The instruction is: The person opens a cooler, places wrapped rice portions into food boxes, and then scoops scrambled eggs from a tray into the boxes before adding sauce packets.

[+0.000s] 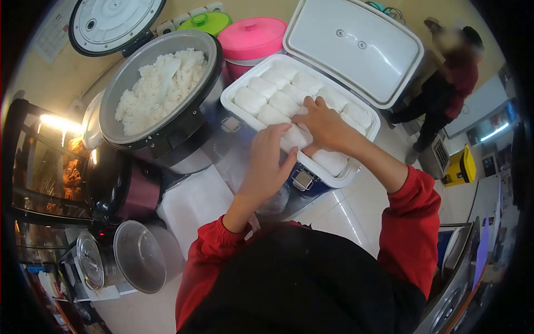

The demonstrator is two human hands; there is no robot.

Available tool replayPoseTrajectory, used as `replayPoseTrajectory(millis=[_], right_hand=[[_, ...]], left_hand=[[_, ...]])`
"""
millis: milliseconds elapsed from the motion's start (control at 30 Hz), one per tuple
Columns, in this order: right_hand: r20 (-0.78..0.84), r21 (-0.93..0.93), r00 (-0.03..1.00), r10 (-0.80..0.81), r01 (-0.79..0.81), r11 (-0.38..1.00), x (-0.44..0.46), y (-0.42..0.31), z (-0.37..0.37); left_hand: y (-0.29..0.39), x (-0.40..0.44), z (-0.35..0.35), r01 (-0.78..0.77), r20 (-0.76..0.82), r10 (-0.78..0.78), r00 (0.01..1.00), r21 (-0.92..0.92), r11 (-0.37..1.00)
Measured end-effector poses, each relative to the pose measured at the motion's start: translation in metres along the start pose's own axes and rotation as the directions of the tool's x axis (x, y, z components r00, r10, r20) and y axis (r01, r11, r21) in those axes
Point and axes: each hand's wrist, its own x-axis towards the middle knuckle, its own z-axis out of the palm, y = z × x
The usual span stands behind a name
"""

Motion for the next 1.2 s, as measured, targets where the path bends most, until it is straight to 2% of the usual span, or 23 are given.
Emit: replayPoseTrajectory(millis=[133,233,333,433,533,667,833,900,933,967,1000,1033,1067,1133,1200], right_hand=[[-0.001,0.199,0.996,-0.085,0.083,0.976,0.002,0.021,-0.005],[0.044,0.215,0.997,-0.063,0.052,0.975,0.000,0.013,-0.010],[-0.006,0.125,0.999,-0.038,0.038,0.991,0.001,0.010,0.002],[0.045,0.126,0.999,-0.011,0.006,0.992,0.007,0.006,-0.004],[0.070,0.110,0.994,0.086,-0.094,0.989,0.014,-0.002,-0.002],[-0.067,0.163,0.994,0.086,-0.075,0.984,0.007,-0.002,0.008],[-0.252,0.188,0.967,0.023,0.026,0.982,-0.005,0.003,0.010],[-0.278,0.238,0.960,-0.006,0.075,0.968,-0.007,0.006,0.006],[-0.288,0.270,0.957,-0.015,0.097,0.958,-0.007,0.010,0.004],[-0.345,0.505,0.932,0.109,0.087,0.858,-0.004,0.017,0.001],[-0.478,0.229,0.876,0.057,0.062,0.971,-0.010,0.017,-0.026],[-0.446,0.168,0.895,-0.018,0.104,0.980,-0.015,0.014,-0.039],[-0.407,0.117,0.910,-0.084,0.143,0.983,-0.020,0.013,-0.041],[-0.326,0.135,0.943,-0.061,0.110,0.985,-0.020,0.000,-0.026],[-0.201,0.085,0.979,-0.041,0.060,0.995,-0.021,0.000,-0.013]], left_hand=[[0.002,0.002,-0.002,0.016,-0.074,-0.026,0.997,-0.129,0.992],[0.002,0.004,-0.005,0.011,-0.092,-0.025,0.995,-0.151,0.988],[0.002,0.001,-0.009,0.026,-0.075,-0.038,0.996,-0.156,0.987],[0.004,-0.002,-0.011,0.031,-0.057,-0.042,0.997,-0.179,0.983],[0.004,-0.005,-0.012,0.016,-0.068,-0.030,0.997,-0.192,0.981],[0.007,-0.013,-0.019,0.044,-0.080,-0.064,0.995,-0.236,0.971],[-0.001,-0.020,-0.030,0.049,-0.123,-0.070,0.990,-0.163,0.985],[-0.008,-0.015,-0.035,0.055,-0.112,-0.070,0.991,-0.138,0.989],[-0.009,-0.011,-0.035,0.037,-0.105,-0.053,0.993,-0.148,0.988],[-0.007,-0.006,-0.035,0.020,-0.093,-0.035,0.995,-0.157,0.987],[-0.007,0.001,-0.033,0.004,-0.083,-0.019,0.996,-0.169,0.986],[-0.008,0.009,-0.028,-0.034,-0.055,0.023,0.998,-0.194,0.980],[-0.011,0.016,-0.021,-0.052,0.012,0.054,0.998,-0.132,0.990],[-0.019,0.028,-0.011,-0.121,0.157,0.121,0.980,-0.011,0.993],[-0.019,0.039,-0.010,-0.099,0.211,0.098,0.973,-0.007,0.995]])
